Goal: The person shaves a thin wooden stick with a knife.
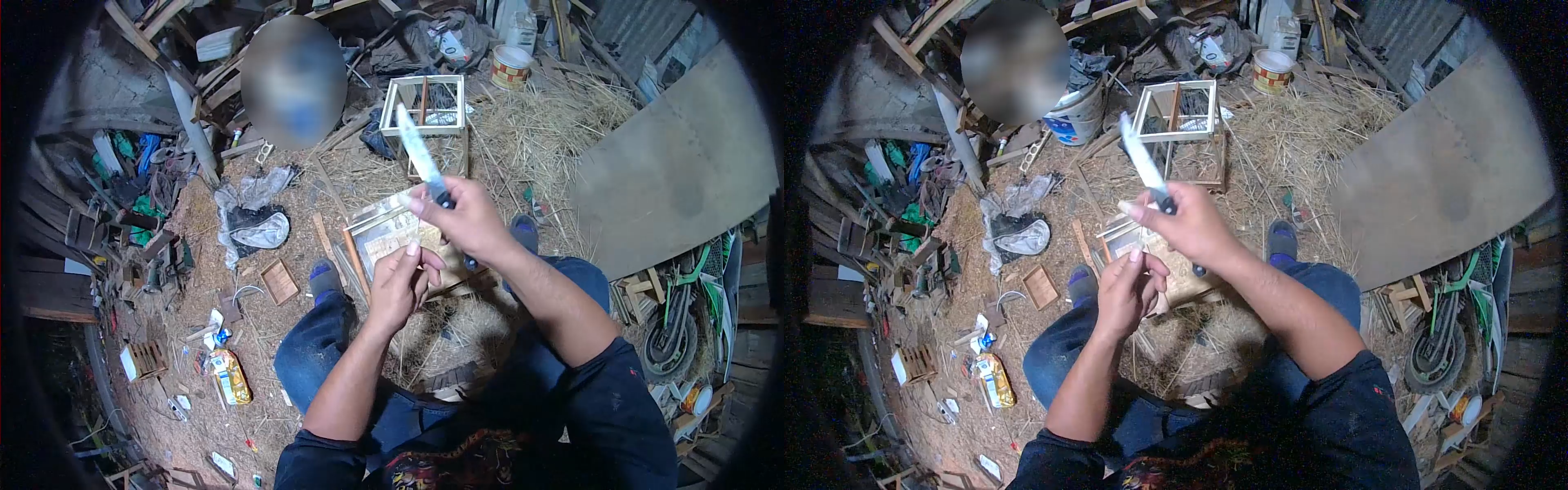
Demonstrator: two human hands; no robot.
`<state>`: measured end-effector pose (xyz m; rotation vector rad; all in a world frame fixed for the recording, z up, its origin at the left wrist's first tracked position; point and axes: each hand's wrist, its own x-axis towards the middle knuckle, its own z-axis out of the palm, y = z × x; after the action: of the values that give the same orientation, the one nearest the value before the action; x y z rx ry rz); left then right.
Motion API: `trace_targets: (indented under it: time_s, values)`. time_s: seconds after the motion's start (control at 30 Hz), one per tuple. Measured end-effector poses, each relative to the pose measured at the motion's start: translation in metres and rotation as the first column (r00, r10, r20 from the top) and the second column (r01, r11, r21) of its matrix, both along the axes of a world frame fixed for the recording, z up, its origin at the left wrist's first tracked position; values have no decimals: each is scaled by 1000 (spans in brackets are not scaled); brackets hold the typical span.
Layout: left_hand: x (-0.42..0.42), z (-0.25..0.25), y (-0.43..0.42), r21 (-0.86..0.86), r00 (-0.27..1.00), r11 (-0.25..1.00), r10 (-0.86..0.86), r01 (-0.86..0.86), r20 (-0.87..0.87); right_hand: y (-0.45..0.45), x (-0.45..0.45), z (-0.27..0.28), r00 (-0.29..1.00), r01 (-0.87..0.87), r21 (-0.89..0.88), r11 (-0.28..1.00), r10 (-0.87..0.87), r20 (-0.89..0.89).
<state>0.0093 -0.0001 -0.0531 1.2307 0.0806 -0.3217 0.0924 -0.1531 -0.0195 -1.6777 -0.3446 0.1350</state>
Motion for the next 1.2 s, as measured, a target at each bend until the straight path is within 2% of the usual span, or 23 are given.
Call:
trace_targets:
  time_s: [0.07, 0.1, 0.13, 0.2, 0.3, 0.33, 0.4, 0.47, 0.53, 0.6, 0.63, 0.67, 0.77, 0.93, 1.0, 1.03, 1.1, 1.13, 1.2]
  values:
    - [-2, 5, -2, -8, 1000, 1000, -24, 24, -17, 0, 1, -6, 987, -63, 56, 996, 71, -141]
    - [-2, 3, -7, -42, 997, 997, 68, -67, 23, 0, 1, 0, 987, -65, 57, 996, 72, -142]
    - [-2, 0, -9, -41, 997, 997, 70, -69, 23, 0, -1, 11, 979, -43, 50, 998, 52, -199]
    - [0, -2, -10, 113, 955, 964, 216, -242, 205, -1, -1, 19, 968, -22, 44, 999, 33, -251]
    - [-7, 12, -5, 90, 963, 966, 228, -242, 141, -7, 0, 24, 956, -57, 92, 994, 81, -281]
    - [-7, 14, -2, 59, 964, 967, 242, -250, 106, -10, 2, 28, 985, -40, -13, 999, 38, -167]
    - [-7, 18, 1, 33, 961, 965, 257, -261, 99, -14, 1, 41, 999, -19, -108, 994, 15, -45]
    - [-8, 23, 4, -34, 949, 954, 300, -298, 94, -18, -7, 57, 996, 39, -337, 941, -9, 90]
    - [-8, 27, 7, -32, 946, 950, 312, -310, 89, -15, -17, 53, 989, 41, -326, 944, 8, 147]
    - [-8, 26, 10, -82, 934, 935, 351, -345, 69, -12, -26, 50, 972, -27, -480, 877, 135, 192]
    - [-9, 26, 13, -124, 936, 934, 344, -334, 68, -7, -29, 36, 907, 71, -427, 901, 120, 404]
    - [-10, 29, 15, -121, 935, 933, 349, -339, 70, -5, -29, 34, 906, 67, -425, 903, 123, 404]
    - [-11, 33, 20, -105, 953, 955, 286, -276, 97, -7, -26, 25, 796, 98, -492, 865, 229, 561]
    - [-12, 26, 23, -183, 947, 942, 302, -281, 104, -10, -24, 30, 713, 154, -501, 852, 255, 653]
    - [-12, 24, 28, -233, 967, 952, 228, -197, 114, -12, -18, 30, 691, 176, -500, 848, 255, 676]
    - [-13, 28, 24, -297, 958, 928, 267, -226, 106, -14, -12, 30, 688, 230, -465, 855, 195, 699]
    - [-14, 29, 19, -271, 948, 927, 299, -260, 112, -16, -7, 29, 656, 293, -409, 864, 129, 744]
    - [-13, 29, 18, -243, 937, 925, 329, -293, 122, -16, -10, 29, 655, 296, -409, 863, 128, 745]
    - [-12, 29, 21, -231, 948, 938, 291, -257, 129, -11, -21, 29, 668, 199, -484, 852, 243, 704]
